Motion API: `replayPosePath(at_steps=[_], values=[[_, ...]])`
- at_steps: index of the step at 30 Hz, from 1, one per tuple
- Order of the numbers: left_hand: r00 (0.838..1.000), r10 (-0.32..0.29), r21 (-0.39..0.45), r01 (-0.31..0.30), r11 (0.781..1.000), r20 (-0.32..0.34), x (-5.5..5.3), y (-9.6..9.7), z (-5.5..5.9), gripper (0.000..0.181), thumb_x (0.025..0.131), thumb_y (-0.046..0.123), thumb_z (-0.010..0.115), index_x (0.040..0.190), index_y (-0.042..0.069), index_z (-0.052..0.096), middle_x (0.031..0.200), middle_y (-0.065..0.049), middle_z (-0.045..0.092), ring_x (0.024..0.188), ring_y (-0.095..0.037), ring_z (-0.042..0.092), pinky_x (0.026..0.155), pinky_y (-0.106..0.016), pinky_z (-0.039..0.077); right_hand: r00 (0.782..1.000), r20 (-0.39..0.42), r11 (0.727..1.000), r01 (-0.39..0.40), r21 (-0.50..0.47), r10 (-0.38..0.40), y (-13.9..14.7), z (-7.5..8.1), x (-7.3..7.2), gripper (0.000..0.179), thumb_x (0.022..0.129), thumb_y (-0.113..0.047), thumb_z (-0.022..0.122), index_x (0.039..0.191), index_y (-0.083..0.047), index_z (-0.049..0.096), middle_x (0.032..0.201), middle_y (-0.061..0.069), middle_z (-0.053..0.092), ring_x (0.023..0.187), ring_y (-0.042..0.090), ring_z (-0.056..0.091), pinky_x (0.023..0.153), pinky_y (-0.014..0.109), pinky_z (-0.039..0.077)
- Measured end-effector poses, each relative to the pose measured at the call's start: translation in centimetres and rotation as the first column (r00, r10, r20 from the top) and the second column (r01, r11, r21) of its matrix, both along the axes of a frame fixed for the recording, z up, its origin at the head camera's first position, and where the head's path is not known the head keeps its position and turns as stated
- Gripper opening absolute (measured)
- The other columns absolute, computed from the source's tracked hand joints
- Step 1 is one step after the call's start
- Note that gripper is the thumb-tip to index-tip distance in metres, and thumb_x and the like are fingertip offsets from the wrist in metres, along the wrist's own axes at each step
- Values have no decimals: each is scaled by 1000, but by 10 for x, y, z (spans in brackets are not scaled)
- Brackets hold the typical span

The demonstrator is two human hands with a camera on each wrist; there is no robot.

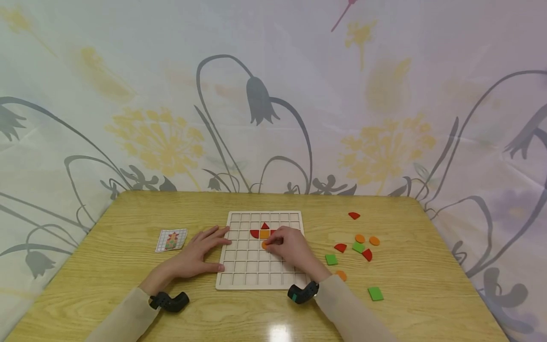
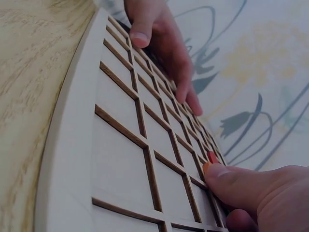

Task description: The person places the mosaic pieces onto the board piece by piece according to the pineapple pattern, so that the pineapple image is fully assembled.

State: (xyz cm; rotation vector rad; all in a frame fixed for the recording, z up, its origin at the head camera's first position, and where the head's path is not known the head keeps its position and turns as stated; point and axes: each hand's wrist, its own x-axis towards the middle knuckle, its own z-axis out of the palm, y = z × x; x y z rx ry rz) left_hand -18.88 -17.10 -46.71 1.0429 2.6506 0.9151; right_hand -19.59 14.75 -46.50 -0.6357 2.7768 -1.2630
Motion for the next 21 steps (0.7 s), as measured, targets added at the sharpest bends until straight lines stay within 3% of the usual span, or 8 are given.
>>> replayPosePath(at_steps=[12, 21], values=[[1000, -4, 9, 4, 1000, -3, -1, 0, -1, 61, 91, 45, 71, 142, 17, 55, 163, -8, 25, 150, -38, 12, 115, -65, 4, 998, 62, 999, -8, 46, 5, 1, 7, -5, 12, 91, -13, 74, 94, -23, 79, 99, -7, 67, 90, 11, 61, 81, 34, 51], [1000, -2, -7, 2, 1000, -10, -1, 0, -2, 62, 91, 47, 70, 143, 17, 54, 164, -7, 24, 150, -37, 12, 115, -64, 5, 996, 89, 999, 11, 38, -15, -2, 7, -4, 8, 90, -15, 75, 92, -22, 79, 93, -9, 67, 78, 9, 57, 71, 30, 48]])
